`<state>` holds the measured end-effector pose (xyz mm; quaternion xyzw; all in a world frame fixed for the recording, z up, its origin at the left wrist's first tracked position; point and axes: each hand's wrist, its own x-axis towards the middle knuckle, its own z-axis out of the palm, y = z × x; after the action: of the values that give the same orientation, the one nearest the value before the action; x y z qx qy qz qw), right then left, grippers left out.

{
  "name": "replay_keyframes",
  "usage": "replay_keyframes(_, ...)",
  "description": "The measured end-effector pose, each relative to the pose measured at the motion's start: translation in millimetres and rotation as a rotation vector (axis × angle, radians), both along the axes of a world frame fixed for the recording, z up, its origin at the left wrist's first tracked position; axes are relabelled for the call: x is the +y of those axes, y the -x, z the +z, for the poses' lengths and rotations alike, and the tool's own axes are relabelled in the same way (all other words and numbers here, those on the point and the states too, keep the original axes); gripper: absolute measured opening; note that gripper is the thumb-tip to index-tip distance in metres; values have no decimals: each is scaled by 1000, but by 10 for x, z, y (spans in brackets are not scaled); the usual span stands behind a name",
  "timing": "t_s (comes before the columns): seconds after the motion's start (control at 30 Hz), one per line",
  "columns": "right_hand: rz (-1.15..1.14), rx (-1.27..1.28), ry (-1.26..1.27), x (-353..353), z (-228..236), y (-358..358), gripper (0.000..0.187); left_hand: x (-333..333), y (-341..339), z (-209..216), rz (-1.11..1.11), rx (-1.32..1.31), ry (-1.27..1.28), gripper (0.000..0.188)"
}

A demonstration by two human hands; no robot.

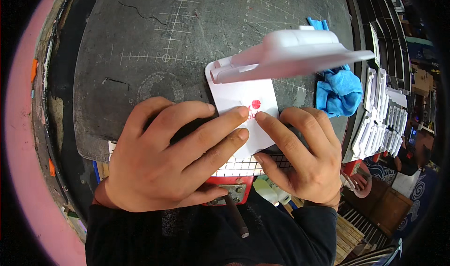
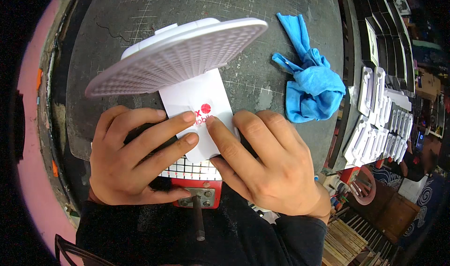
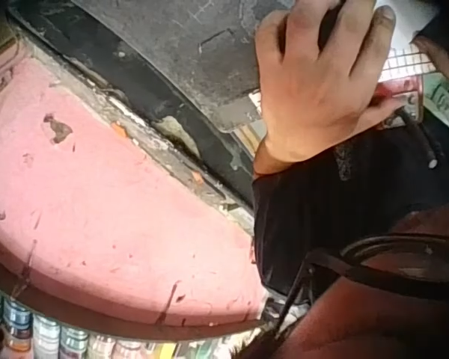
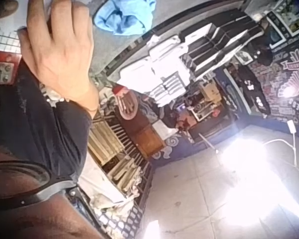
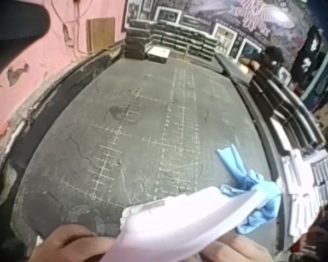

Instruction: Assembling, cleaning, and packaging plastic mobile phone stands at a workstation.

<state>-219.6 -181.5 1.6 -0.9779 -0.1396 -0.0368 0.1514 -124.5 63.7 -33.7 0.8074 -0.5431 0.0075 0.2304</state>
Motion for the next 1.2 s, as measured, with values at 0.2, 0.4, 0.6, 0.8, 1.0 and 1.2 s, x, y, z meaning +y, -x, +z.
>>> replay_keyframes(0.2, 38, 69, -102, -88, 101, -91, 45, -11, -15, 42, -21, 31, -34, 71)
replay_keyframes(0.4, -32, 134, -384, -238, 25, -249, 22, -27, 14, 39, -10, 3, -38, 70)
replay_keyframes(0.6, -204, 289, -592, -237, -15, -399, 16, -39, 4, 56, 13, 7, -62, 67)
replay_keyframes(0.8, -238, 350, -518, -192, 24, -433, 25, 5, 3, 50, 10, 24, -93, 62)
replay_keyframes(1.0, 120, -89, -6, -202, -98, -97, 48, -6, -20, 35, -6, 13, -71, 61)
replay_keyframes(1.2, 128, -217, 63, -185, -236, -30, 52, 28, -3, 6, -8, 12, -87, 61)
